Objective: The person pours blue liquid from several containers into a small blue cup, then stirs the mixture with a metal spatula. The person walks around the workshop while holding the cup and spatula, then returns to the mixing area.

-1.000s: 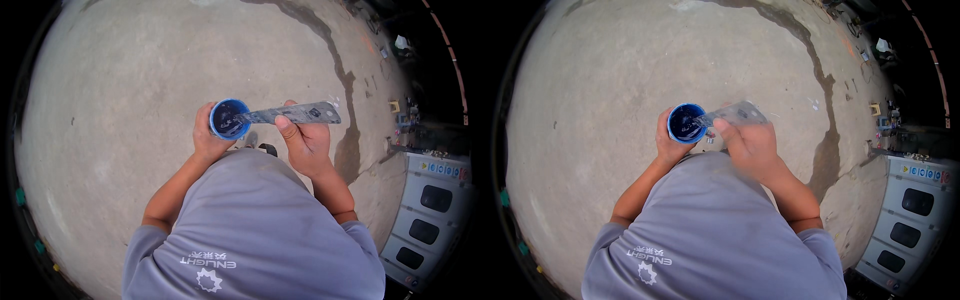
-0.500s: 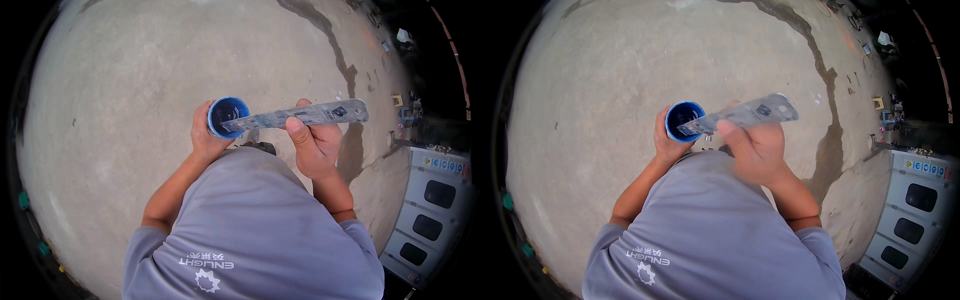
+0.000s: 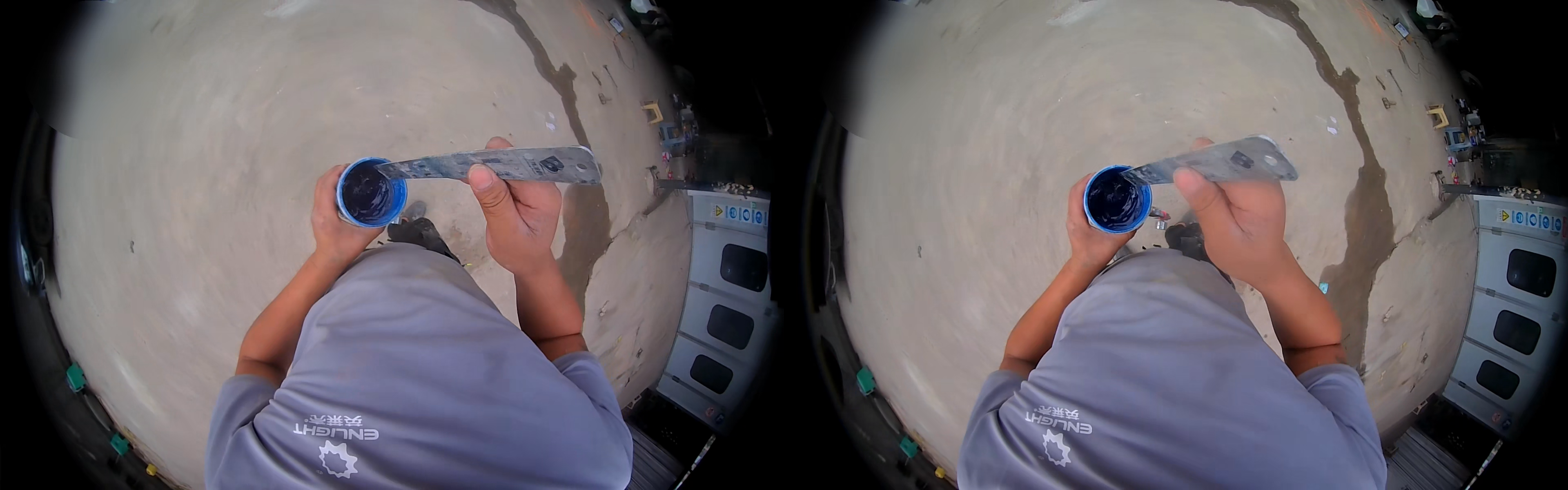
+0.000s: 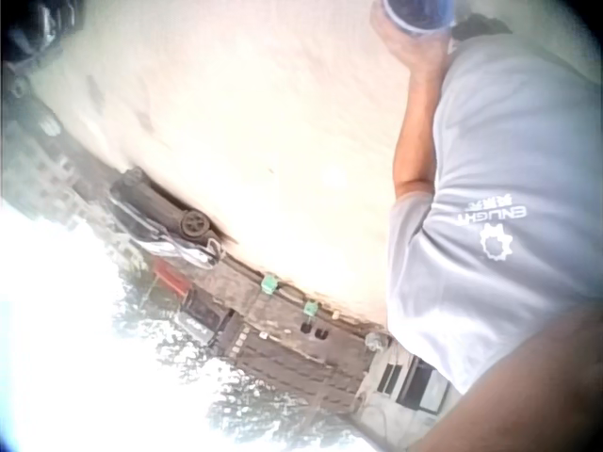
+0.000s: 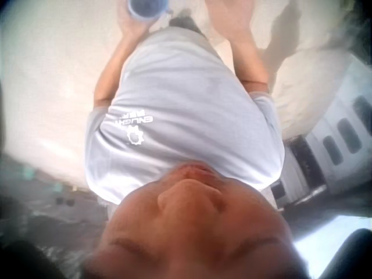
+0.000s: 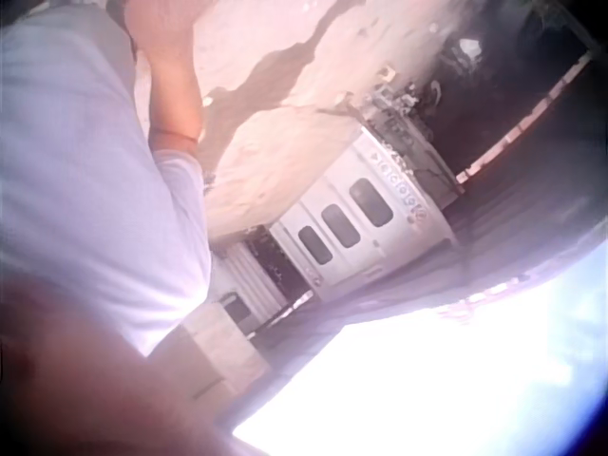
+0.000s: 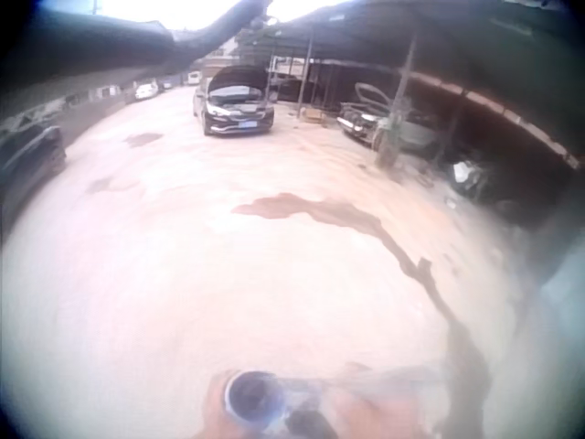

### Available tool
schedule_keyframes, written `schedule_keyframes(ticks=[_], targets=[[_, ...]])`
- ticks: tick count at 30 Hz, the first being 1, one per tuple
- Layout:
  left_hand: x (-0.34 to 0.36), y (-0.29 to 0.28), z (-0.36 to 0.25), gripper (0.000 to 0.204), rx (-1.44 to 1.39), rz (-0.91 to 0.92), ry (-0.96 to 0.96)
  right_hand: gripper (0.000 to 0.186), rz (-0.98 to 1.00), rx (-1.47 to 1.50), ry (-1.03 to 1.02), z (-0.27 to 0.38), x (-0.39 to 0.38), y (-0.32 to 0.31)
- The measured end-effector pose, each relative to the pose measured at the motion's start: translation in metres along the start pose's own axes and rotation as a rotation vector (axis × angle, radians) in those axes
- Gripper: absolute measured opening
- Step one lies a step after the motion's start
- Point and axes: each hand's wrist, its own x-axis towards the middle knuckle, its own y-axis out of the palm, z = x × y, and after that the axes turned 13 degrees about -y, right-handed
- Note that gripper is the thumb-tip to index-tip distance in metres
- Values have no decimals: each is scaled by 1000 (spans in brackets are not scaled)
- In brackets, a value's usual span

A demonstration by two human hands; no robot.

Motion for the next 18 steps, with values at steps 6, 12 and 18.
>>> schedule_keyframes(ticks=[6,12,18], targets=[[24,81,-33,82,-37,168,-47,25,-3,-50,-3,-21,-7,-72],[52,177,-66,83,-103,301,-14,32,-58,-130,170,-53,-5,-169],[69,273,-103,84,-90,476,49,29,-209,-187,127,-71,-19,-243]])
